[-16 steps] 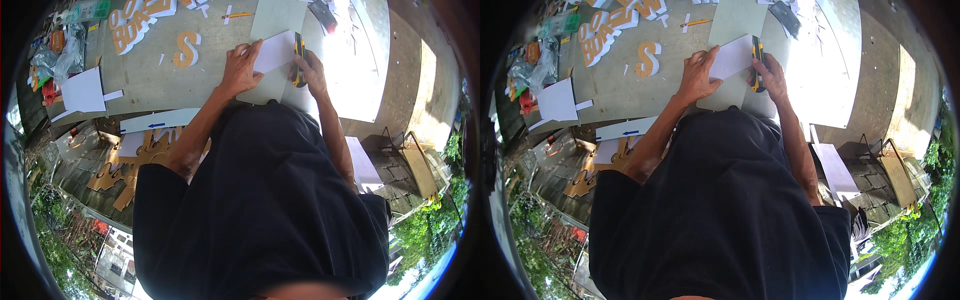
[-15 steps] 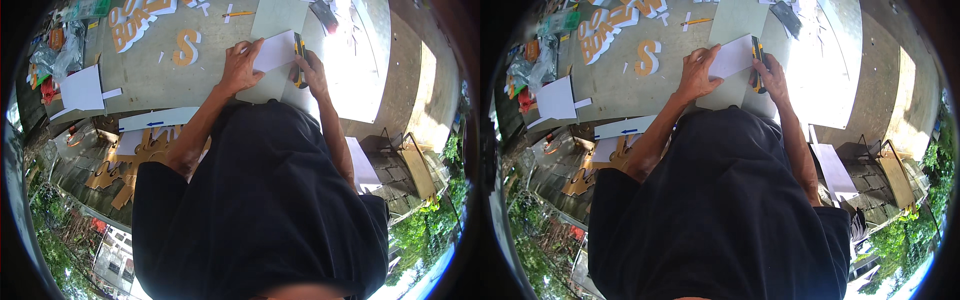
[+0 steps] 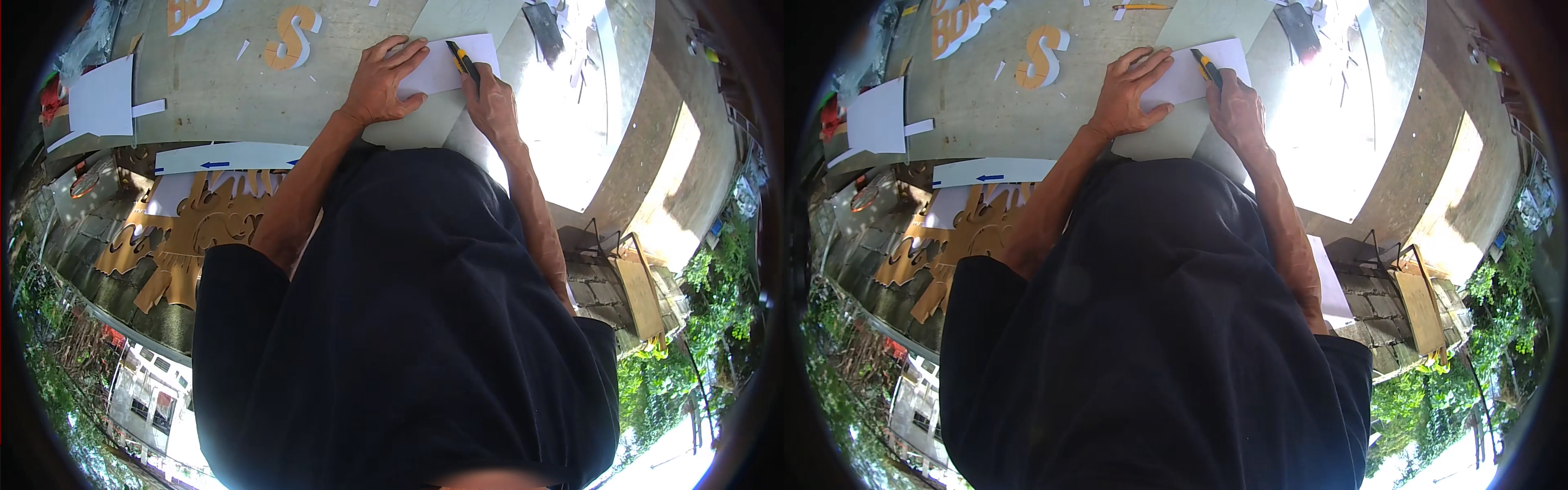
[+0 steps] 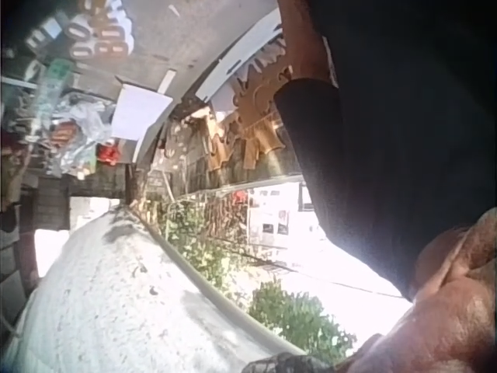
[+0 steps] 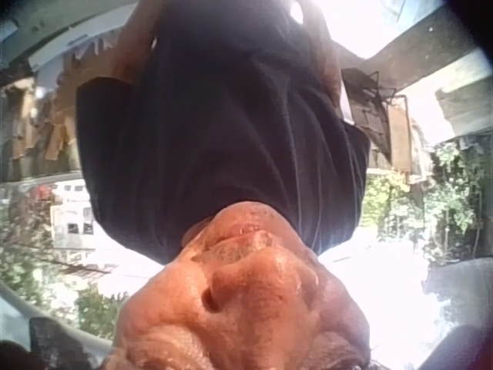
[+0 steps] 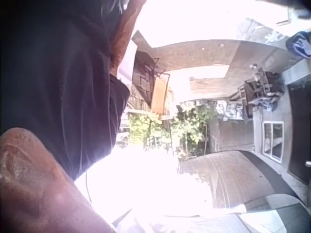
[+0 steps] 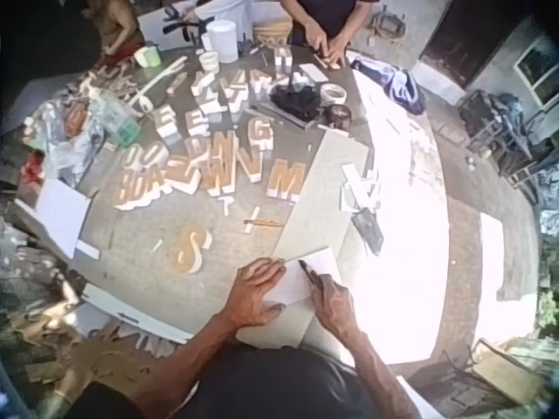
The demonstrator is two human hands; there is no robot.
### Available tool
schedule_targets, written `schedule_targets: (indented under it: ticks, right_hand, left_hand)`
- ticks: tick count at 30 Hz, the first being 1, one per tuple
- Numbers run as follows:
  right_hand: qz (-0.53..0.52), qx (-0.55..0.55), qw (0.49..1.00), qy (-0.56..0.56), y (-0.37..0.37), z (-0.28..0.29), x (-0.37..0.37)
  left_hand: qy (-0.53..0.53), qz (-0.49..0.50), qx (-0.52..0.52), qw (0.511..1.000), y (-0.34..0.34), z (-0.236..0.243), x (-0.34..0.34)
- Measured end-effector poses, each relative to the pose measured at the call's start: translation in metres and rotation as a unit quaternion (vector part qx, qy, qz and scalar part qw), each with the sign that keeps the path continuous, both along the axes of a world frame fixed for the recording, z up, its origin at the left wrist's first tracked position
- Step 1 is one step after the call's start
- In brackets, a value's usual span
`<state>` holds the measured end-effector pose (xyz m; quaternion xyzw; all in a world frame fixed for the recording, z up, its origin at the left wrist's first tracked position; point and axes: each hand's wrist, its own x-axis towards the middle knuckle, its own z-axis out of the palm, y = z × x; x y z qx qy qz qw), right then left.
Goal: The person is cutting out letters from a sheet of paper using a utility knife.
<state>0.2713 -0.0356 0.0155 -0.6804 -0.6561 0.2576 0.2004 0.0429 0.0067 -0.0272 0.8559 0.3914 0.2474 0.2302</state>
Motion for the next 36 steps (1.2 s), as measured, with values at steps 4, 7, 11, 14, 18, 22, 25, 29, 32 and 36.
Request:
schedule_targets:
  ticks: [4,7,11,14,18,22,25,29,32,36]
  right_hand:
    - [-0.008,-0.074,0.997,-0.008,0.006,0.005,-0.002]
    - [0.004,-0.044,0.999,0.009,0.006,0.003,-0.001]
    - [-0.002,-0.103,0.995,0.000,0.009,0.007,-0.003]
    - [0.000,-0.105,0.994,-0.004,0.010,0.007,-0.004]
    - [0.004,-0.103,0.995,-0.006,0.010,0.009,-0.007]
    - [0.004,-0.106,0.994,-0.014,0.011,0.008,-0.008]
    - [0.019,-0.095,0.994,-0.049,0.014,0.012,-0.013]
    - [0.054,-0.158,0.977,-0.134,0.021,0.024,-0.022]
    - [0.069,-0.174,0.970,-0.157,0.023,0.030,-0.026]
    - [0.064,-0.180,0.967,-0.167,0.021,0.028,-0.029]
  left_hand:
    - [-0.003,0.010,-0.003,1.000,-0.002,-0.003,-0.001]
    - [0.004,0.013,0.010,1.000,-0.002,-0.003,-0.001]
    - [0.004,0.014,0.007,1.000,-0.003,-0.002,0.000]
    - [0.005,0.013,0.006,1.000,-0.003,-0.003,-0.001]
    - [0.003,0.011,0.006,1.000,-0.003,-0.003,-0.001]
    - [0.005,0.016,0.017,1.000,-0.003,-0.005,0.001]
    - [0.008,0.028,0.026,0.999,-0.004,-0.006,0.003]
    - [0.011,0.035,0.035,0.999,-0.006,-0.008,0.004]
    - [0.014,0.035,0.038,0.999,-0.007,-0.009,0.003]
    - [0.038,0.028,0.037,0.998,-0.007,-0.007,0.003]
